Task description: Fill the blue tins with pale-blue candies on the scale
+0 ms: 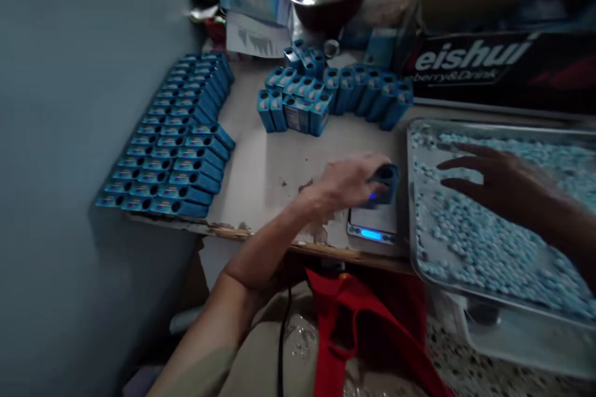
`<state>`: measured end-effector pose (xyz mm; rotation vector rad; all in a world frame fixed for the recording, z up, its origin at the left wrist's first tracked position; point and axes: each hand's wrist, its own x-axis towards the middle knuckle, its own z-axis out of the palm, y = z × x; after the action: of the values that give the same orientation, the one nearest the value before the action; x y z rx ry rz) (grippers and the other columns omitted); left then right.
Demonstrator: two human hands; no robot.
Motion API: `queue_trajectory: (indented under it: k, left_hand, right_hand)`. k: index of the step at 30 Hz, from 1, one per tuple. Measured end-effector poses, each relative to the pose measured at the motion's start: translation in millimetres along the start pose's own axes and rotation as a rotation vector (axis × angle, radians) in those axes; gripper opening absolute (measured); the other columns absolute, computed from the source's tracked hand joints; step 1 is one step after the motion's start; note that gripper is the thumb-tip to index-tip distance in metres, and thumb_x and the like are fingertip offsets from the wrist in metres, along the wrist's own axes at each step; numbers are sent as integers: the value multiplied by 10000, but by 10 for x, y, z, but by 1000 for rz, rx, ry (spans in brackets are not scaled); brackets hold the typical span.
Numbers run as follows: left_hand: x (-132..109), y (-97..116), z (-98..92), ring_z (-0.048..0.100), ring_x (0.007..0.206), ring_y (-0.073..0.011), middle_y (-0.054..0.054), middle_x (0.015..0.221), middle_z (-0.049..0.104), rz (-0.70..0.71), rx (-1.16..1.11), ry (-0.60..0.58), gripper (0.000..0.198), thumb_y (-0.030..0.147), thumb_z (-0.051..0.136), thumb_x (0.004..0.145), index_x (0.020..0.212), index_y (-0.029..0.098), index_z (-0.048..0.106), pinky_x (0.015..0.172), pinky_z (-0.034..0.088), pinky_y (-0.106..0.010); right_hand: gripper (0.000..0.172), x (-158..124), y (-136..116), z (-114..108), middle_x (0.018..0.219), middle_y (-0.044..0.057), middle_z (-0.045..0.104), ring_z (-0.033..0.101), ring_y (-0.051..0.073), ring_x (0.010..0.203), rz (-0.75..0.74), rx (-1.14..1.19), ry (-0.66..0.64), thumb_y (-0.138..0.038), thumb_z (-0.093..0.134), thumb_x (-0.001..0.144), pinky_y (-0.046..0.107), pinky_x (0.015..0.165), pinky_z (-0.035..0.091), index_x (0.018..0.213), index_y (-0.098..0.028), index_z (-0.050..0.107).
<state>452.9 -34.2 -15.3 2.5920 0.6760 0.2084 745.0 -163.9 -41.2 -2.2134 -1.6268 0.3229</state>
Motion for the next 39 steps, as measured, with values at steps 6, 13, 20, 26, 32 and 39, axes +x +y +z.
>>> queue_trajectory:
  k: [6,13,20,26,32,39]
  left_hand:
    - [-273,-1454,-1550,741,1458,-228,-38,1529,801,-301,225,338,367,251,732,1151,1487,103,716,1298,576,-397]
    - [-674,-2734,-2209,634,1230,-46,137,1344,798,-447,112,238,371,394,721,1167,1473,186,706,1192,505,-215]
    - [-1049,-3144,-1866,731,1072,-206,16,1137,862,-443,-11,51,553,729,806,966,1253,257,847,1148,614,-363]
    - [-1119,-3227,-1549,657,1354,-269,-19,1324,797,-385,89,115,738,866,670,1038,1441,257,777,1399,474,-478]
    - [-1106,-3228,-1494,560,1443,-390,-32,1520,705,-328,121,203,1044,1181,451,937,1597,408,688,1454,373,-679]
    - [-996,-2646,-1549,505,1630,-516,303,1790,536,-229,193,187,697,1001,594,1011,1673,881,413,1422,321,-814]
  right_hand:
    - [234,725,-1084,406,1137,158,860,812,374,1016,-200,324,-120,-350,698,1075,510,957,601,1273,-299,811]
    - [183,1772,-1818,794,1102,145,812,650,295,905,-311,87,-80,-162,796,971,383,769,351,1115,-268,757]
    - [163,2001,-1586,913,1026,134,816,605,282,857,-364,40,-85,-172,889,962,390,761,287,958,-273,761]
    - [87,1503,-1595,569,828,46,747,609,237,808,-177,-18,-98,-284,946,940,350,756,334,945,-243,869]
    - [111,204,-1279,166,734,32,754,644,226,701,-37,-22,-109,-342,827,984,349,708,358,985,-266,907]
    - [130,-727,-909,318,974,44,884,812,290,854,43,105,-30,-406,781,1067,382,772,551,1136,-347,875]
